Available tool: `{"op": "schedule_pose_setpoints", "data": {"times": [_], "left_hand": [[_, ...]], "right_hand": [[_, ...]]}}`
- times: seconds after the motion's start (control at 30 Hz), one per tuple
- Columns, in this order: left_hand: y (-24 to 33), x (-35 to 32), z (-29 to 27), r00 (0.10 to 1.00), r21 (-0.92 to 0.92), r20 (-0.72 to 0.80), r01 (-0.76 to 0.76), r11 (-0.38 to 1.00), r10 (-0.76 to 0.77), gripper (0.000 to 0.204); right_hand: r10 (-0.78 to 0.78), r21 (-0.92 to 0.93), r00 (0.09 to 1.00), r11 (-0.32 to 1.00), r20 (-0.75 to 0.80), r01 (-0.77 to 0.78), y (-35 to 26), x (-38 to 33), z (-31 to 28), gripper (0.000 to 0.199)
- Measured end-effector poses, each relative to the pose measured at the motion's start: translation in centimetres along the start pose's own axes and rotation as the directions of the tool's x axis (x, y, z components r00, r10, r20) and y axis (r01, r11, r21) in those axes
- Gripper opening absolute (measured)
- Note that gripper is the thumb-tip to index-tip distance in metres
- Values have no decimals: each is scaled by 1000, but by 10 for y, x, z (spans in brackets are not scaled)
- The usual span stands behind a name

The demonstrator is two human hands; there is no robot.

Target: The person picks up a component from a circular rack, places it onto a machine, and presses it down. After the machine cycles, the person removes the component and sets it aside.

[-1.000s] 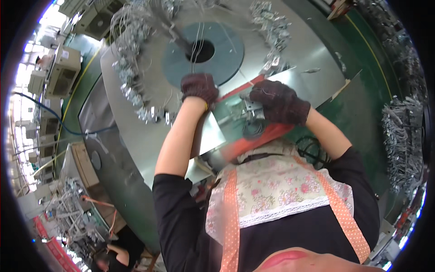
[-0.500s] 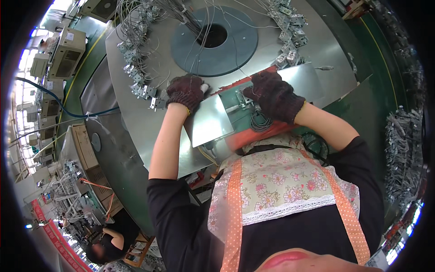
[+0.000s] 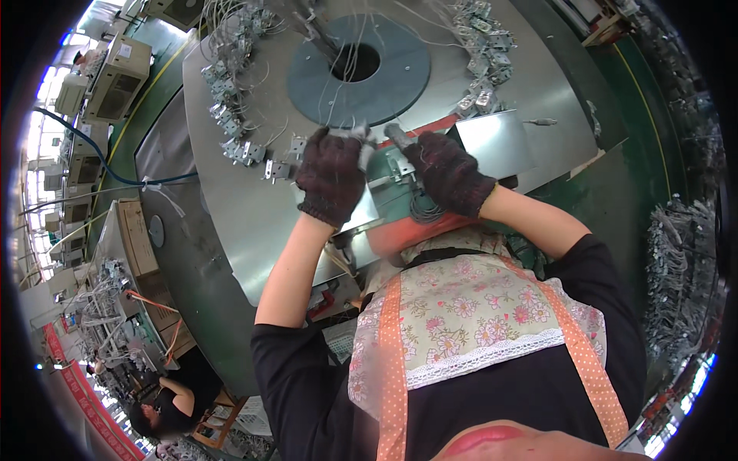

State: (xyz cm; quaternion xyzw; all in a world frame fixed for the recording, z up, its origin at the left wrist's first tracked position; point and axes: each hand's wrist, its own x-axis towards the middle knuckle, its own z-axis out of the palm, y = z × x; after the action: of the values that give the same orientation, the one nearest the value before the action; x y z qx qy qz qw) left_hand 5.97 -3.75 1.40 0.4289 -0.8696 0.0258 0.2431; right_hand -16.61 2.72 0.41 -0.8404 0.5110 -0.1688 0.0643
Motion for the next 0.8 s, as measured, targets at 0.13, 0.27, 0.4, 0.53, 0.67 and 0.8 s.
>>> {"op": "schedule_pose_setpoints", "data": {"times": [0.13, 0.27, 0.4, 0.53, 0.67, 0.8], "left_hand": [[40, 4, 5, 939, -142, 246, -209, 968, 239, 40], [72, 12, 12, 910, -121, 322, -234, 965, 261, 38], [75, 6, 15, 851, -44, 505, -142, 989, 144, 42], [72, -5, 30, 940, 32, 331, -105, 994, 88, 56], [74, -10, 33, 951, 4, 305, -43, 999, 39, 61], [79, -3, 26, 946, 10, 321, -53, 999, 47, 60]], "right_hand": [[-84, 180, 996, 980, 9, 81, 7, -4, 0, 57], [-173, 322, 984, 931, -32, 174, 21, -6, 3, 62], [-184, 395, 980, 908, 78, 139, 44, -6, -6, 52], [-150, 341, 949, 908, -276, 242, 102, -13, -45, 36], [225, 142, 888, 973, -402, -182, 191, -17, -68, 51], [273, 80, 909, 962, -315, -261, 238, -16, -23, 49]]}}
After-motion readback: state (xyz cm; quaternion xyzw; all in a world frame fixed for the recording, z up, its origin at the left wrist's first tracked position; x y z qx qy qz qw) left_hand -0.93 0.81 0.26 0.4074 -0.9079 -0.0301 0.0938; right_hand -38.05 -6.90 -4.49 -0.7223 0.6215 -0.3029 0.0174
